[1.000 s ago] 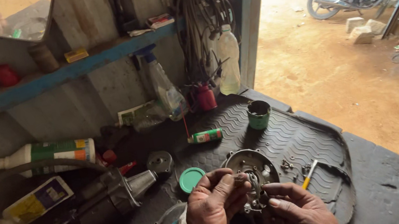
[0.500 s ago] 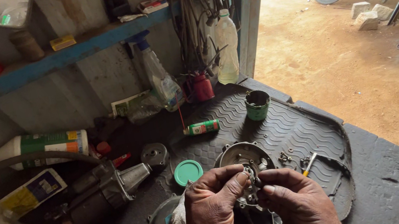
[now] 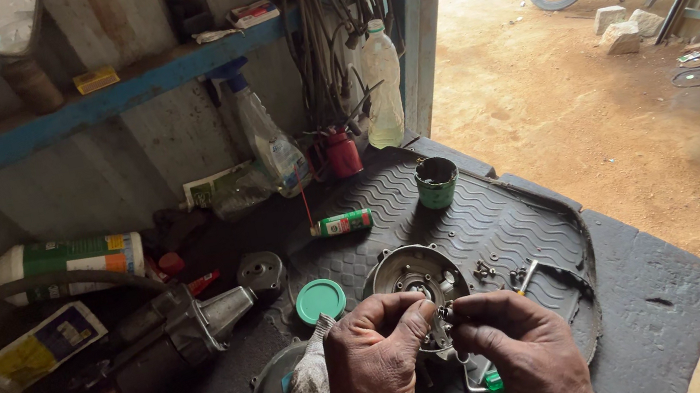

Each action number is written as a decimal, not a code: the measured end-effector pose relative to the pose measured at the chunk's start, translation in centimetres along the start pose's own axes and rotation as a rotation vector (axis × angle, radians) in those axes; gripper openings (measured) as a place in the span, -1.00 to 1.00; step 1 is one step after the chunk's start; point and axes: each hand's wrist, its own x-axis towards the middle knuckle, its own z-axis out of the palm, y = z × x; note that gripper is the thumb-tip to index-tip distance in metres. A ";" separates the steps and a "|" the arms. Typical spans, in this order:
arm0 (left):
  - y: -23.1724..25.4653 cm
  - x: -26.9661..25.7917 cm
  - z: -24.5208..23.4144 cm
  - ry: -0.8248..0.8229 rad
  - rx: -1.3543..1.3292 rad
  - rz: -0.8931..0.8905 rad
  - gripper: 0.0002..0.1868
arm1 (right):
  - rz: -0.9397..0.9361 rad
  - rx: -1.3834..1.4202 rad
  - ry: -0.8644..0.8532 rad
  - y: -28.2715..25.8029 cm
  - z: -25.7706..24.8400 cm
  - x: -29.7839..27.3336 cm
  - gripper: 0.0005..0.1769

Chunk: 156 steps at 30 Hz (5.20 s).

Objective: The person disassembles a small mechanical component, removes internal springs and parts, wipes down the housing with a cloth, and then begins to reassemble the unit.

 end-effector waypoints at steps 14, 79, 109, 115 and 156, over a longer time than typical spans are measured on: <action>1.3 -1.6 -0.4 -0.052 0.187 0.003 -0.73 | -0.159 -0.017 -0.062 -0.3 0.9 -2.2 -0.73; 0.5 5.5 -0.5 -0.240 0.930 0.646 -0.82 | -0.235 -0.090 0.329 8.9 -16.8 -0.4 -0.67; -0.9 5.5 -4.5 -0.259 0.994 0.360 -0.83 | -0.134 -0.185 0.268 4.4 -9.6 -3.3 -0.75; -0.8 6.1 -4.4 -0.281 0.961 0.295 -0.83 | -0.134 -0.344 0.154 3.7 -4.7 -4.0 -0.78; -1.3 6.5 -4.0 -0.259 0.991 0.286 -0.80 | -0.660 -1.190 -0.061 -3.3 3.5 -7.0 -0.74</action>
